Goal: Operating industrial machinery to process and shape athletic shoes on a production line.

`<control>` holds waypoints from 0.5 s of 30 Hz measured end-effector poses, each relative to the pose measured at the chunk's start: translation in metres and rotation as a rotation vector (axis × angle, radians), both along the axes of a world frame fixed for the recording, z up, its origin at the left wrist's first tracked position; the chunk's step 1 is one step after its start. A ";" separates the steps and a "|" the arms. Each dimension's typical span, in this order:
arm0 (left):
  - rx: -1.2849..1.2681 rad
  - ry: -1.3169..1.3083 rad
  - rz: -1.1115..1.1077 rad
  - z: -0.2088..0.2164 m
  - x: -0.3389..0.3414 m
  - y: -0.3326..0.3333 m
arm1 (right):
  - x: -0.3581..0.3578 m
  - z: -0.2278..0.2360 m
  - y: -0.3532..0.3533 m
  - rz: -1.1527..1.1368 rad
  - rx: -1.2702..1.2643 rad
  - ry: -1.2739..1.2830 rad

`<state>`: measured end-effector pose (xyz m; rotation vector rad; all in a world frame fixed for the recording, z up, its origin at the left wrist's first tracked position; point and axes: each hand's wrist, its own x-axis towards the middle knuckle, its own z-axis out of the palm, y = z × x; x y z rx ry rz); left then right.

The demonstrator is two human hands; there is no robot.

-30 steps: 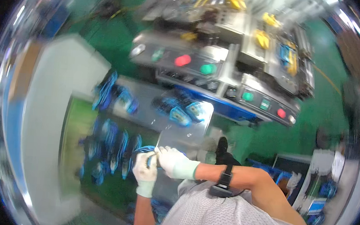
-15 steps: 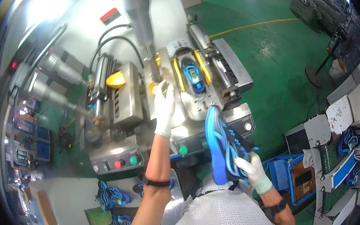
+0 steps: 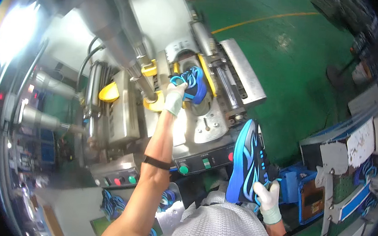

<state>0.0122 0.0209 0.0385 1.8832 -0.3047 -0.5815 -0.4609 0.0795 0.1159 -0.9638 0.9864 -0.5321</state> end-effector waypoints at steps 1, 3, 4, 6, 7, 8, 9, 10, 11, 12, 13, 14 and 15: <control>-0.044 0.148 -0.029 0.016 -0.002 0.024 | 0.012 -0.010 -0.007 0.021 -0.112 -0.092; -0.437 0.098 -0.095 0.024 -0.032 0.085 | 0.037 0.013 -0.023 0.097 -0.117 0.091; -0.448 0.029 -0.012 0.010 -0.043 0.120 | 0.064 0.015 -0.031 0.097 -0.318 -0.072; -0.559 0.357 -0.041 0.091 -0.116 0.176 | 0.102 0.025 -0.061 0.186 -0.211 0.020; -0.573 0.406 -0.051 0.113 -0.139 0.208 | 0.134 0.048 -0.075 0.265 -0.301 0.069; -0.605 0.355 -0.082 0.091 -0.148 0.249 | 0.172 0.057 -0.087 0.371 -0.298 -0.137; -0.551 0.352 -0.009 0.104 -0.171 0.278 | 0.207 0.038 -0.121 0.544 -0.247 -0.075; -0.503 0.288 -0.066 0.102 -0.185 0.316 | 0.242 0.016 -0.157 0.663 -0.123 -0.102; -0.366 0.275 0.017 0.108 -0.207 0.347 | 0.286 0.024 -0.153 0.654 -0.070 -0.055; -0.205 0.304 0.004 0.097 -0.222 0.387 | 0.323 -0.010 -0.172 0.648 -0.276 -0.078; -0.127 0.276 0.060 0.095 -0.243 0.416 | 0.360 -0.037 -0.183 0.654 -0.560 0.129; -0.121 0.267 0.106 0.094 -0.262 0.439 | 0.393 -0.075 -0.200 0.688 -0.919 0.486; -0.085 0.282 0.182 0.094 -0.288 0.461 | 0.412 -0.091 -0.175 0.627 -1.121 0.597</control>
